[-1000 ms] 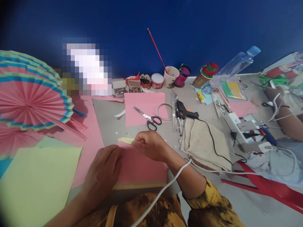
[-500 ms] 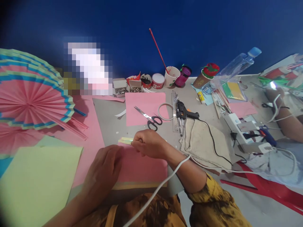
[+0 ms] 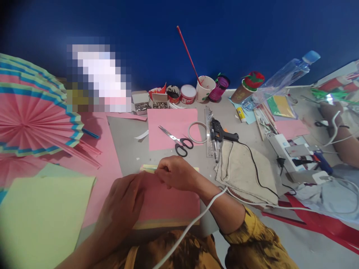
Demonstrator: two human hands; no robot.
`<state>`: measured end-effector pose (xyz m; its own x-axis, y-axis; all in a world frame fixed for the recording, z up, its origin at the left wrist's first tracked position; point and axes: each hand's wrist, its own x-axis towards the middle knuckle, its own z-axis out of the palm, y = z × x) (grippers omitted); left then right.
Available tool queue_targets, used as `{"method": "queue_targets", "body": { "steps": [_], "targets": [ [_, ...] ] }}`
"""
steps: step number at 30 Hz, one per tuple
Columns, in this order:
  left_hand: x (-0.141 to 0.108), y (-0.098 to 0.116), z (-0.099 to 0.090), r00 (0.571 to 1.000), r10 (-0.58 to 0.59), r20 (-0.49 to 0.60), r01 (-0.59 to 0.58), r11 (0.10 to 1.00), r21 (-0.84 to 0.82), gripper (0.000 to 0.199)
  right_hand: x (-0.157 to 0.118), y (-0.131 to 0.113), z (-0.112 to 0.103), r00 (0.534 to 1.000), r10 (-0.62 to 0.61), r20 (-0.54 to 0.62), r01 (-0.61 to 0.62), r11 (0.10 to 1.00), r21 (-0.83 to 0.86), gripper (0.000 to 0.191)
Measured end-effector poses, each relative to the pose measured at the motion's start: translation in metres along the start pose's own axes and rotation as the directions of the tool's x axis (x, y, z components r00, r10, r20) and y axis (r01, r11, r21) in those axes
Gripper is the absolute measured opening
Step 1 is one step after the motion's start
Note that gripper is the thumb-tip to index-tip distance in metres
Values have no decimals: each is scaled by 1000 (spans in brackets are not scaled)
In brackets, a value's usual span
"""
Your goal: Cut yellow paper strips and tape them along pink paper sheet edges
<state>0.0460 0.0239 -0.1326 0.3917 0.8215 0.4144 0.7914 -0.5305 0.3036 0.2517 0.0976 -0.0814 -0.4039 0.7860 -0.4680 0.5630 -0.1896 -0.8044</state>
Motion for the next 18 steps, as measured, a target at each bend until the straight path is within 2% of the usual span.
{"method": "queue_targets", "body": {
  "steps": [18],
  "targets": [
    [1, 2, 0, 1000, -2, 13, 2, 1000, 11, 33, 2, -1, 0, 1000, 31, -1, -31, 998, -49, 27]
  ]
}}
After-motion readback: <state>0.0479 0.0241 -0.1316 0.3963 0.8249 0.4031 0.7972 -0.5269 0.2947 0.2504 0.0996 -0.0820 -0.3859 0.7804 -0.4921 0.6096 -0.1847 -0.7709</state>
